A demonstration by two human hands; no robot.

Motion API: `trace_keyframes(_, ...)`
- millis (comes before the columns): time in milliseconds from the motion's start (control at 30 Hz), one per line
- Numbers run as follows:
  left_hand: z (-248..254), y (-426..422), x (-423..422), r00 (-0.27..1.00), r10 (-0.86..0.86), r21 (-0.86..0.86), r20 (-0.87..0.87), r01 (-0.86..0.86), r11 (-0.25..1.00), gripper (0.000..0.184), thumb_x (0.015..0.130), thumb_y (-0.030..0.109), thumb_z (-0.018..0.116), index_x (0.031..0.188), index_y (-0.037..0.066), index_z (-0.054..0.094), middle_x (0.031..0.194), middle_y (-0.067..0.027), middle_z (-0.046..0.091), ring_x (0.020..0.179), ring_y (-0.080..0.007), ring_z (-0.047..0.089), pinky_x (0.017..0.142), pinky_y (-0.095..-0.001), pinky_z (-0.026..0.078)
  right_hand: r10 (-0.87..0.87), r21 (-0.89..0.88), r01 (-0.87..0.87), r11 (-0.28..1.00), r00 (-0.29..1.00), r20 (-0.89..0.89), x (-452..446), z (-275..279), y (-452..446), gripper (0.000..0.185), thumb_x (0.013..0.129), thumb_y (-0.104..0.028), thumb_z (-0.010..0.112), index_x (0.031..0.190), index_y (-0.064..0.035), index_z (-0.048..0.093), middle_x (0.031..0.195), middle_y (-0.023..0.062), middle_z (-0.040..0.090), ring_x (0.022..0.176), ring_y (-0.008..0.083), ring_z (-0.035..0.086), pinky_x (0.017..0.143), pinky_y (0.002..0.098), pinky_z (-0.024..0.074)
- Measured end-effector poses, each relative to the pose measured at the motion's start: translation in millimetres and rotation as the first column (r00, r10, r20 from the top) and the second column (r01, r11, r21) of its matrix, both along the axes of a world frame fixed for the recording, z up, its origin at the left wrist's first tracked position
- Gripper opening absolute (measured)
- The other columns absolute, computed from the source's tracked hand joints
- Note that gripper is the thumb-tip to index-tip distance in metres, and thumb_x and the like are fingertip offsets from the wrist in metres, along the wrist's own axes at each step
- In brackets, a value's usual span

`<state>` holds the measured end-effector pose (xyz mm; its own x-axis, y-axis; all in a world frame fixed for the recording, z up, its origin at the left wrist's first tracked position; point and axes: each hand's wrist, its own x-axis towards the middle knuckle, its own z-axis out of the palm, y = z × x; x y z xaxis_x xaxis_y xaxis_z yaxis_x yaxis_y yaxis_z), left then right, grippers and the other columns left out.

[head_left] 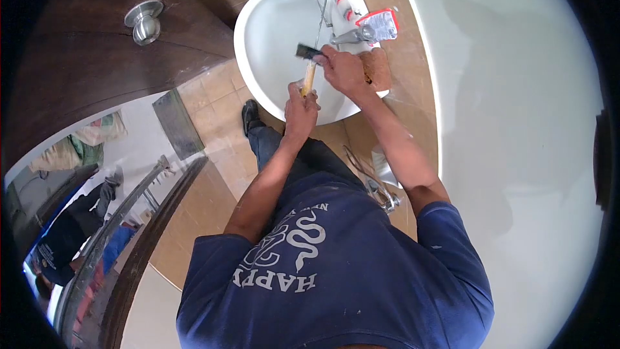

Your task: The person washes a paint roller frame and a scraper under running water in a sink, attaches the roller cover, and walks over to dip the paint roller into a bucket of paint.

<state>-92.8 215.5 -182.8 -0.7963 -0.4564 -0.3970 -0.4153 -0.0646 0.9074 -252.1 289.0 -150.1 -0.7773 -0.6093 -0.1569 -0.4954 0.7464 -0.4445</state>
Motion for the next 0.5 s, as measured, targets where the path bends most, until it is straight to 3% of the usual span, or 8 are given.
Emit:
trace_keyframes(133,1,-2,-3,0.996,0.079,0.154,-0.032,-0.073,0.985,0.034,0.097,0.01,0.053,0.125,-0.001,0.037,0.085,-0.0117,0.063,0.069,-0.0174,0.067,0.064,-0.0308,0.056,-0.132,-0.01,0.132,0.991,0.991,-0.012,-9,20,-2,0.027,0.097,-0.036,0.053,0.098,-0.0099,0.058,0.07,0.0198,0.065,0.068,0.042,0.065,0.06,0.0547,0.0483)
trace_keyframes(233,8,-7,-10,1.0,0.001,0.203,-0.001,-0.001,0.979,0.036,0.094,0.008,0.056,0.124,-0.002,0.038,0.077,-0.0098,0.062,0.066,-0.0183,0.067,0.062,-0.0318,0.057,-0.099,0.041,0.098,0.994,0.995,0.032,-10,25,-6,0.028,0.099,-0.037,0.05,0.1,-0.0103,0.058,0.074,0.0191,0.067,0.072,0.0416,0.065,0.063,0.0554,0.0471)
trace_keyframes(333,2,-13,-19,0.996,-0.068,0.478,0.05,0.036,0.878,0.031,0.095,0.015,0.056,0.118,-0.002,0.044,0.072,-0.0078,0.059,0.062,-0.0189,0.067,0.056,-0.0313,0.056,-0.105,0.054,0.105,0.993,0.994,-0.003,-12,20,-10,0.029,0.098,-0.035,0.052,0.098,-0.0069,0.056,0.072,0.0202,0.065,0.07,0.0424,0.065,0.063,0.0558,0.0475)
trace_keyframes(500,6,-15,-31,0.996,-0.073,0.613,0.056,0.023,0.79,0.034,0.101,0.033,0.047,0.106,0.0,0.052,0.064,-0.0046,0.054,0.048,-0.0166,0.056,0.044,-0.0292,0.045,-0.169,-0.035,0.169,0.985,0.985,-0.025,-13,4,-7,0.028,0.098,-0.032,0.053,0.098,-0.0046,0.055,0.072,0.0225,0.065,0.07,0.0444,0.064,0.063,0.0564,0.0475)
